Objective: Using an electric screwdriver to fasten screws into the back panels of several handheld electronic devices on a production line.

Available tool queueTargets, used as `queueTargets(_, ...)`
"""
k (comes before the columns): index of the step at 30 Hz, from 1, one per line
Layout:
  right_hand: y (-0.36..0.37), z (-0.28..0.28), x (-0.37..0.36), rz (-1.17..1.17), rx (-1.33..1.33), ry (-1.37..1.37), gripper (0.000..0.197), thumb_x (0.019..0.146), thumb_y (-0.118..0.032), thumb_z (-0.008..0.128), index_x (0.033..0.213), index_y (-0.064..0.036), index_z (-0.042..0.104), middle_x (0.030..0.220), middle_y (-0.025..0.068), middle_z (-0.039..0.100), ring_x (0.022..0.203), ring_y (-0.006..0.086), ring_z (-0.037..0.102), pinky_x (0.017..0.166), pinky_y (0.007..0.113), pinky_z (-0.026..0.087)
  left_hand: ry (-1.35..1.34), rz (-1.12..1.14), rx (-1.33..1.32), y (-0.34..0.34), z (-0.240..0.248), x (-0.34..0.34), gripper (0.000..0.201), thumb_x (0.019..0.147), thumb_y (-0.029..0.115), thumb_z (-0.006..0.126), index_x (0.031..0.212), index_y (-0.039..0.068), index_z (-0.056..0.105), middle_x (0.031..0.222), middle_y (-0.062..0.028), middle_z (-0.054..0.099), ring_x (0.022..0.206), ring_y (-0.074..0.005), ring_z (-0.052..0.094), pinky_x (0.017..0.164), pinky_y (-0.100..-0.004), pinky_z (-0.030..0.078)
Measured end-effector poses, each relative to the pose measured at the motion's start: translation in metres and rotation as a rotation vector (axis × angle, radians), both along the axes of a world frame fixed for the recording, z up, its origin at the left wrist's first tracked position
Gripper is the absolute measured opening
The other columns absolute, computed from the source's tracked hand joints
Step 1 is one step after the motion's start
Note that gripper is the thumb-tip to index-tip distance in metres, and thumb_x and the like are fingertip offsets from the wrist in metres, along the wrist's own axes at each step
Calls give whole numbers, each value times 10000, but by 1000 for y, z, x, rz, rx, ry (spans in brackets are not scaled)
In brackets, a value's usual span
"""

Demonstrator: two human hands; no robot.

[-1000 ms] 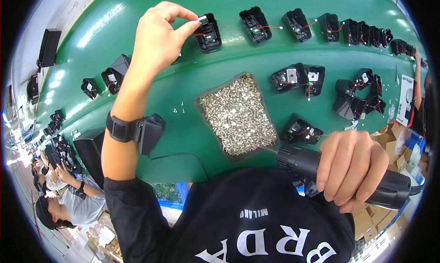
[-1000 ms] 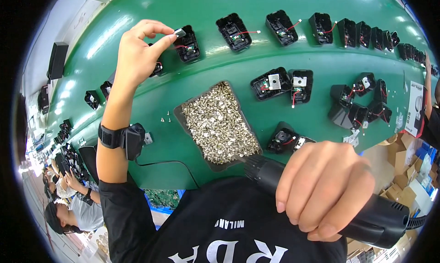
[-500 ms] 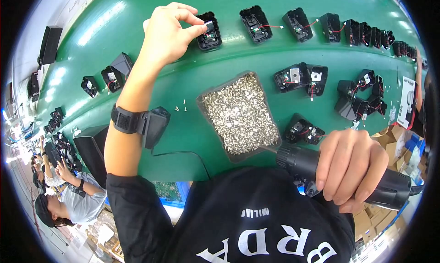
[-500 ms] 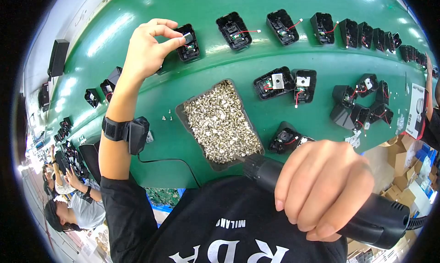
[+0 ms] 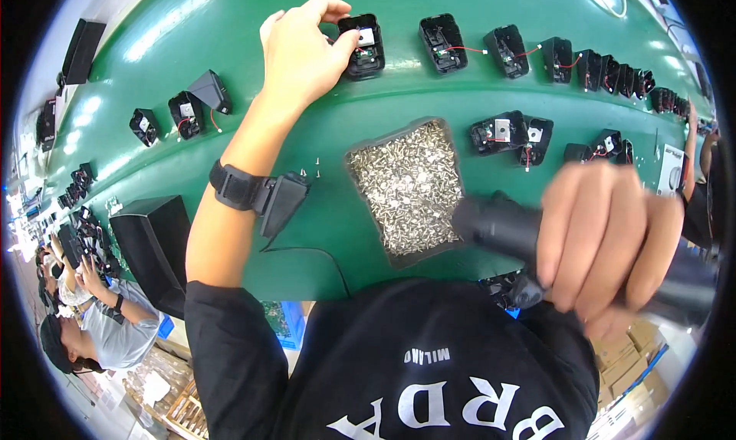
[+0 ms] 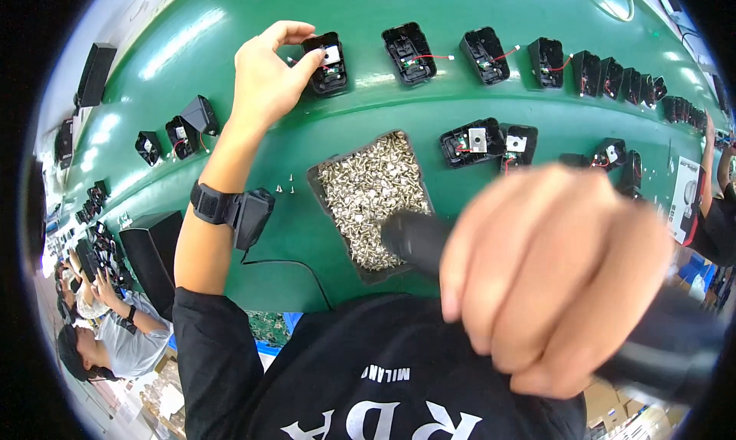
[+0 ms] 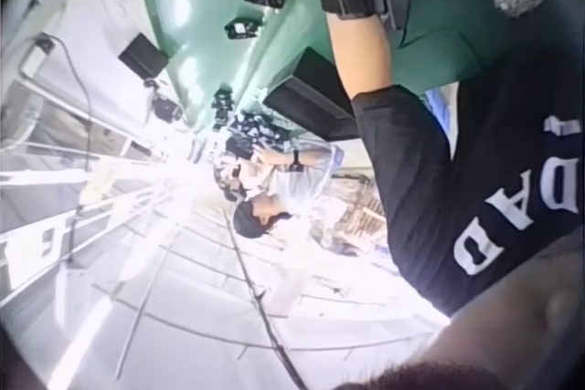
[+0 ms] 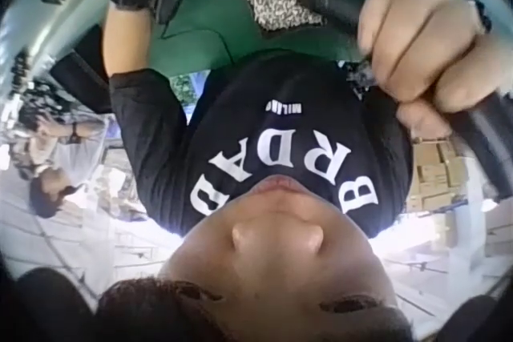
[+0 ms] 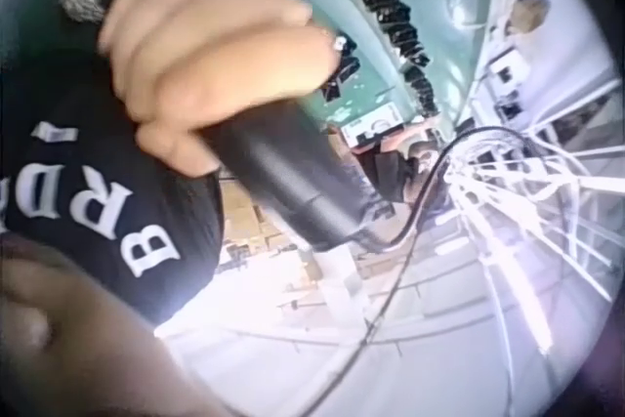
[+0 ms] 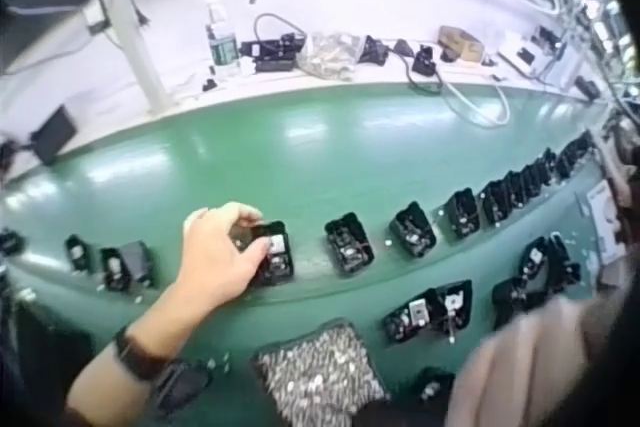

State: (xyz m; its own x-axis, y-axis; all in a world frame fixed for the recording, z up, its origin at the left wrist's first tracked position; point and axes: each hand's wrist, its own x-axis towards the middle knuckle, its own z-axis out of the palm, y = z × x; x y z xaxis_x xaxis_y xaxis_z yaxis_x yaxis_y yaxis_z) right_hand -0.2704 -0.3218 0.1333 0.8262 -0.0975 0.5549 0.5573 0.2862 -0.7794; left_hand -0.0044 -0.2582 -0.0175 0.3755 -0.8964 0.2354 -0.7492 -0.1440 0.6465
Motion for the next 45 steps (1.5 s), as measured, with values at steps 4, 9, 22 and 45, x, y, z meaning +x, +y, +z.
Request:
queueTargets(4, 2, -25, 33, -493, -34, 27, 486, 751, -142, 725, 1203, -105, 549, 863, -24, 583, 763, 141, 545, 829, 343, 432, -284, -37, -73, 26, 1, 3, 622, 682, 314, 815, 1231, 98, 620, 1167, -72, 670, 1213, -237, 557, 1140, -592, 221)
queueTargets(9, -32, -50, 77, -510, -89, -66, 534, 765, -106, 579, 1291, -37, 516, 948, 65, 565, 869, 224, 526, 894, 456, 406, -408, -170, -78, 19, 1, 4, 707, 636, 392, 839, 1243, 101, 625, 1193, -68, 661, 1200, -237, 566, 1135, -613, 221)
queueTargets(22, 0, -70, 129, -808, 229, 159, 543, 704, 18, 649, 1210, -13, 455, 852, 122, 588, 799, 230, 588, 869, 376, 466, -365, -167, -4, 12, 3, 13, 662, 574, 438, 871, 1116, 100, 697, 1020, -66, 711, 1005, -231, 655, 1106, -526, 309)
queueTargets(45, -2, -77, 137, -648, -128, 300, 350, 770, 15, 681, 1027, -38, 450, 844, 75, 588, 776, 140, 581, 749, 297, 507, -532, -183, 46, 7, -5, 17, 498, 601, 471, 823, 891, 89, 691, 771, -83, 678, 836, -256, 665, 1004, -512, 403)
